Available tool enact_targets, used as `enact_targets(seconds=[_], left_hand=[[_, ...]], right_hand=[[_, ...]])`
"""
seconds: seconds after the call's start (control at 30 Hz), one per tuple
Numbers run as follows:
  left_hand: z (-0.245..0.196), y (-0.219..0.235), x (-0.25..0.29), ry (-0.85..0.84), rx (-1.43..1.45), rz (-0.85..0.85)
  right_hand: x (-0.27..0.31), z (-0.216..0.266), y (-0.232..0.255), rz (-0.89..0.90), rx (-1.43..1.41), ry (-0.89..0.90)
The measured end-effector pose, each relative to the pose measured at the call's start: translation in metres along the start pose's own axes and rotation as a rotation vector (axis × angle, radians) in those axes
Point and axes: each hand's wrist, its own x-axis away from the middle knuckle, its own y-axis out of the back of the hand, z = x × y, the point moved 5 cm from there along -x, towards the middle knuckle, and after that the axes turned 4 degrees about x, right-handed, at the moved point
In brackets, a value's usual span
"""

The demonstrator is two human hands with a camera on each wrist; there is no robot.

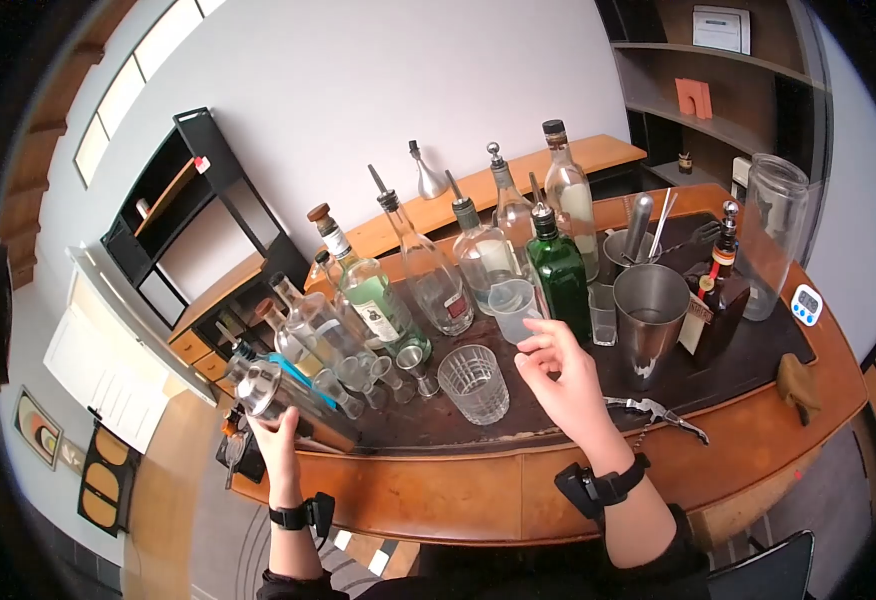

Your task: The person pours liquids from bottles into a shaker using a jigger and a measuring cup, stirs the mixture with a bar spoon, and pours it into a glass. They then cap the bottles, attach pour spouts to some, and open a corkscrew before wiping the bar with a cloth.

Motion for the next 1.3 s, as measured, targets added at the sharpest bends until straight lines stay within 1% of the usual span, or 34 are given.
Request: enact_targets(seconds=[0.07,0.1,0.17,0.2,0.27,0.5,0.6,0.67,0.7,0.73,0.77,0.8,0.83,0.87,0.9,0.93,0.97,1.03,1.07,1.1,1.17,1.23,1.27,1.3], left_hand=[[0.006,-0.005,-0.006,-0.040,-0.045,0.020],[0.012,-0.006,-0.009,-0.065,-0.104,0.013],[0.010,-0.012,-0.009,-0.121,-0.122,-0.018],[0.010,-0.012,-0.008,-0.120,-0.119,-0.021],[0.015,-0.010,-0.005,0.005,-0.053,-0.066],[0.014,0.012,-0.001,-0.033,-0.088,-0.128],[0.031,0.024,-0.001,-0.021,-0.081,-0.087],[0.023,0.018,0.001,-0.022,-0.062,-0.068],[0.019,0.013,0.004,0.019,-0.019,-0.020],[0.011,0.004,0.007,0.060,0.023,0.029],[0.003,-0.003,0.007,0.064,0.026,0.028],[-0.004,-0.015,0.006,0.060,0.104,0.106],[-0.012,-0.028,0.006,0.056,0.181,0.184],[-0.018,-0.043,0.005,0.089,0.234,0.235],[-0.031,-0.060,0.006,0.088,0.282,0.280],[-0.039,-0.074,0.004,0.094,0.284,0.318],[-0.046,-0.088,0.001,0.099,0.288,0.358],[-0.065,-0.116,-0.008,-0.004,0.313,0.411],[-0.071,-0.128,-0.015,-0.035,0.308,0.412],[-0.076,-0.137,-0.022,-0.003,0.266,0.422],[-0.075,-0.162,-0.042,-0.077,0.203,0.408],[-0.083,-0.193,-0.051,-0.111,0.176,0.435],[-0.093,-0.207,-0.050,-0.203,0.189,0.432],[-0.086,-0.219,-0.050,-0.019,0.185,0.532]], right_hand=[[0.002,-0.006,-0.005,0.060,0.042,-0.031],[0.002,-0.008,-0.007,0.061,0.044,-0.032],[0.002,-0.014,-0.008,0.071,0.022,-0.057],[0.001,-0.016,-0.008,0.073,0.024,-0.055],[0.002,-0.020,-0.007,0.064,0.029,-0.083],[0.005,-0.017,-0.012,0.101,0.056,-0.076],[0.005,-0.018,-0.013,0.136,0.092,-0.089],[0.006,-0.025,-0.016,0.209,0.148,-0.151],[0.007,-0.026,-0.017,0.210,0.152,-0.150],[0.008,-0.026,-0.019,0.244,0.172,-0.146],[0.010,-0.027,-0.022,0.279,0.192,-0.143],[0.012,-0.035,-0.024,0.351,0.249,-0.183],[0.013,-0.040,-0.025,0.353,0.253,-0.184],[0.014,-0.043,-0.028,0.382,0.297,-0.166],[0.015,-0.044,-0.031,0.410,0.340,-0.147],[0.015,-0.041,-0.034,0.458,0.306,-0.214],[0.016,-0.043,-0.036,0.456,0.311,-0.215],[0.014,-0.044,-0.041,0.416,0.314,-0.092],[0.014,-0.045,-0.044,0.433,0.289,-0.117],[0.015,-0.048,-0.046,0.440,0.302,-0.101],[0.015,-0.052,-0.049,0.463,0.301,-0.078],[0.016,-0.047,-0.047,0.467,0.294,-0.089],[0.016,-0.046,-0.047,0.475,0.284,-0.100],[0.016,-0.046,-0.046,0.472,0.286,-0.096]])
